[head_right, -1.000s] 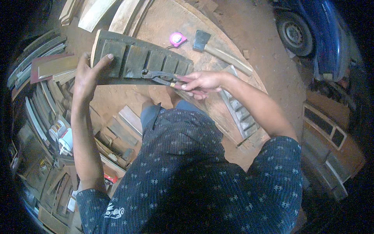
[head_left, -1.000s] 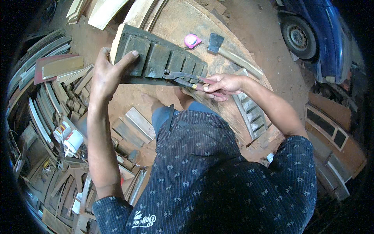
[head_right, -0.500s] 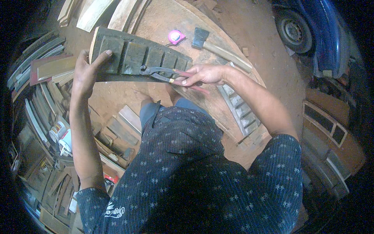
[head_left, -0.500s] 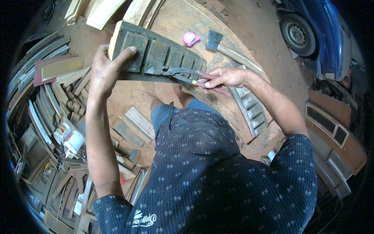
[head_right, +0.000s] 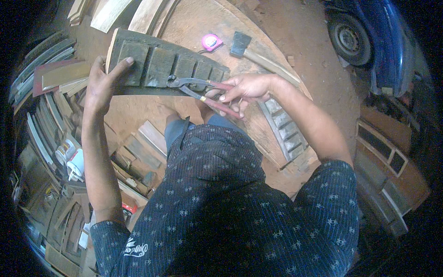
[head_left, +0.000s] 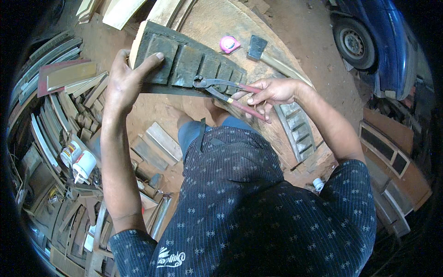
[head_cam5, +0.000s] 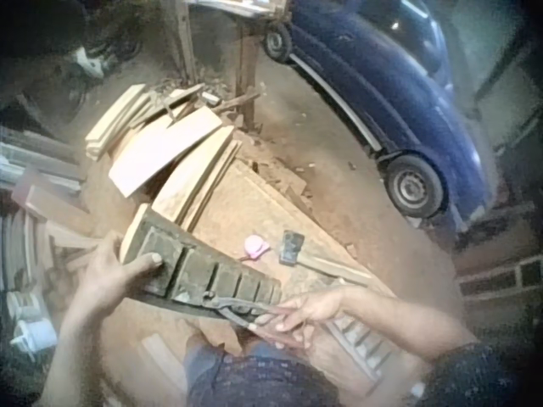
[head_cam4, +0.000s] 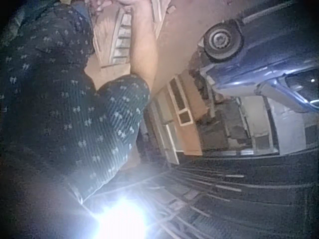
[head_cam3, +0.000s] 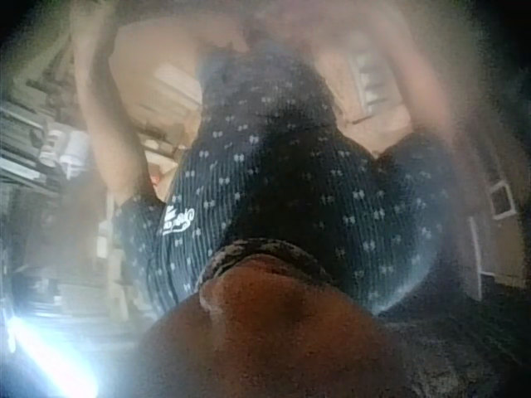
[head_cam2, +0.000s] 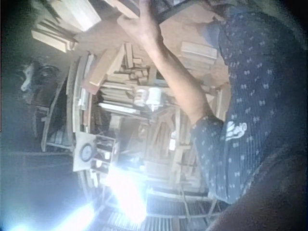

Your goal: The person repairs a wooden frame by removing nails with pliers and a hammer, then reassembling the frame with a hammer. They also measure a piece of wood and use a hand plane to smooth its surface.

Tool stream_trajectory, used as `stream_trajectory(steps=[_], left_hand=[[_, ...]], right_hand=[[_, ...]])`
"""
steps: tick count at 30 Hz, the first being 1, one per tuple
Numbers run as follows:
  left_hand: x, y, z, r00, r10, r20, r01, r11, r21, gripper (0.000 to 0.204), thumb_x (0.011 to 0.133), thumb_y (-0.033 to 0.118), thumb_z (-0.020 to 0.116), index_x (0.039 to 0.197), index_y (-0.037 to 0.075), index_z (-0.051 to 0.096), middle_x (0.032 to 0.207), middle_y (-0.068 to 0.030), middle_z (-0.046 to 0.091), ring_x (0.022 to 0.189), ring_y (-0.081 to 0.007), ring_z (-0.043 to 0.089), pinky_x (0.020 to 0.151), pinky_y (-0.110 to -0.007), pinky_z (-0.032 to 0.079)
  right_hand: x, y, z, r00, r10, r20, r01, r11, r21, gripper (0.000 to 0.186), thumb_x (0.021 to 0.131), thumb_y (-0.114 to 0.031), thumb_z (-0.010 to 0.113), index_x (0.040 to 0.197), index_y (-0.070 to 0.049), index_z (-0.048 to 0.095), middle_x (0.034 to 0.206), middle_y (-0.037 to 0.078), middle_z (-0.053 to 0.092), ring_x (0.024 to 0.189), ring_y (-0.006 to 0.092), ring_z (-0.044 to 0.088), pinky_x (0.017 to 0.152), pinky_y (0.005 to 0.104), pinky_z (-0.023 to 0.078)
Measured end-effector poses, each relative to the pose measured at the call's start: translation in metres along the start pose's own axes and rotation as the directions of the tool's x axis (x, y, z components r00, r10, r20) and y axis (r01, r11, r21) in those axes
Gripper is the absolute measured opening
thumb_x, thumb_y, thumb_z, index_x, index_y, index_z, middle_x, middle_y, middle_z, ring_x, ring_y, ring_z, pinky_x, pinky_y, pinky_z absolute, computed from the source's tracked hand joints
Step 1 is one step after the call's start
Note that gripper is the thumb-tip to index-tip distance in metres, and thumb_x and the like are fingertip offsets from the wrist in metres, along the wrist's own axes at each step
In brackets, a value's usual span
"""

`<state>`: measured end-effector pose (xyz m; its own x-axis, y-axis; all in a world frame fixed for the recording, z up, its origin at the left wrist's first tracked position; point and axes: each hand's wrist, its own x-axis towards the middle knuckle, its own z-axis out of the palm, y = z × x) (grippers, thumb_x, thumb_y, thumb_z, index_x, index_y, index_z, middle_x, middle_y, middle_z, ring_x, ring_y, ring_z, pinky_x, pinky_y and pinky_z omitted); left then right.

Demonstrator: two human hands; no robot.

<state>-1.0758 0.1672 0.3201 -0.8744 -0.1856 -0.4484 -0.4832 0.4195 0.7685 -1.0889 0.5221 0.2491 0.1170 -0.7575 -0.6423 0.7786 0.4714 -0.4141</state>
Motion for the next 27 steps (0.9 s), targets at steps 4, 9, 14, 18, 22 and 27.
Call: stream_trajectory(steps=[4, 9, 14, 18, 22, 27], left_hand=[[0.001, 0.001, 0.0, 1.0, 0.021, -0.014, -0.021, 1.0, -0.004, 0.063, 0.081, 0.035, 0.082, 0.113, -0.012, 0.053, 0.089, -0.0153, 0.068, 0.073, -0.0165, 0.067, 0.065, -0.028, 0.056], [-0.002, 0.003, 0.001, 1.0, -0.017, -0.026, 0.016, 0.999, -0.046, 0.061, 0.082, 0.034, 0.082, 0.113, -0.011, 0.054, 0.088, -0.0149, 0.068, 0.074, -0.0168, 0.067, 0.066, -0.029, 0.056], [-0.001, -0.002, 0.001, 0.998, -0.058, -0.003, 0.058, 0.997, -0.048, 0.059, 0.084, 0.034, 0.081, 0.115, -0.007, 0.054, 0.098, -0.0154, 0.067, 0.083, -0.0178, 0.067, 0.074, -0.029, 0.055], [0.0, -0.003, 0.0, 0.998, -0.06, -0.006, 0.059, 0.998, -0.028, 0.059, 0.084, 0.035, 0.081, 0.117, -0.007, 0.055, 0.1, -0.0158, 0.067, 0.086, -0.0184, 0.067, 0.078, -0.03, 0.054], [0.001, 0.0, 0.0, 0.995, -0.096, -0.024, 0.096, 0.995, -0.003, 0.06, 0.084, 0.036, 0.08, 0.117, -0.007, 0.055, 0.1, -0.0159, 0.068, 0.087, -0.019, 0.067, 0.079, -0.031, 0.055], [-0.002, 0.004, 0.001, 0.997, -0.056, -0.059, 0.055, 0.998, -0.009, 0.058, 0.083, 0.034, 0.08, 0.109, -0.011, 0.054, 0.089, -0.0156, 0.068, 0.074, -0.0172, 0.067, 0.068, -0.029, 0.055]], right_hand=[[0.006, 0.004, -0.012, 1.0, -0.017, -0.006, 0.017, 0.999, -0.037, 0.053, 0.099, -0.021, 0.061, 0.147, -0.003, 0.045, 0.11, 0.012, 0.067, 0.093, 0.0193, 0.068, 0.069, 0.0333, 0.06], [0.008, 0.013, 0.001, 1.0, -0.003, -0.004, 0.003, 0.999, 0.052, 0.054, 0.1, -0.025, 0.061, 0.147, -0.003, 0.045, 0.107, 0.012, 0.066, 0.089, 0.0208, 0.069, 0.071, 0.0342, 0.06], [0.007, 0.022, 0.012, 0.999, 0.028, -0.043, -0.022, 0.99, 0.138, 0.05, 0.102, -0.03, 0.059, 0.143, -0.005, 0.048, 0.093, 0.007, 0.063, 0.076, 0.0176, 0.067, 0.06, 0.0306, 0.057], [0.006, 0.018, 0.022, 0.991, 0.08, -0.104, -0.057, 0.977, 0.207, 0.042, 0.102, -0.036, 0.059, 0.131, -0.006, 0.057, 0.078, 0.0, 0.058, 0.063, 0.0104, 0.059, 0.048, 0.0259, 0.046], [0.008, 0.015, 0.038, 0.971, 0.028, -0.238, -0.05, 0.995, -0.086, 0.042, 0.102, -0.04, 0.06, 0.122, -0.003, 0.063, 0.065, -0.003, 0.052, 0.053, 0.0087, 0.049, 0.052, 0.0256, 0.044], [0.015, 0.027, 0.031, 0.979, -0.089, -0.182, 0.081, 0.995, -0.049, 0.046, 0.102, -0.035, 0.059, 0.134, -0.002, 0.058, 0.083, 0.007, 0.065, 0.084, 0.0193, 0.066, 0.08, 0.0366, 0.055]])
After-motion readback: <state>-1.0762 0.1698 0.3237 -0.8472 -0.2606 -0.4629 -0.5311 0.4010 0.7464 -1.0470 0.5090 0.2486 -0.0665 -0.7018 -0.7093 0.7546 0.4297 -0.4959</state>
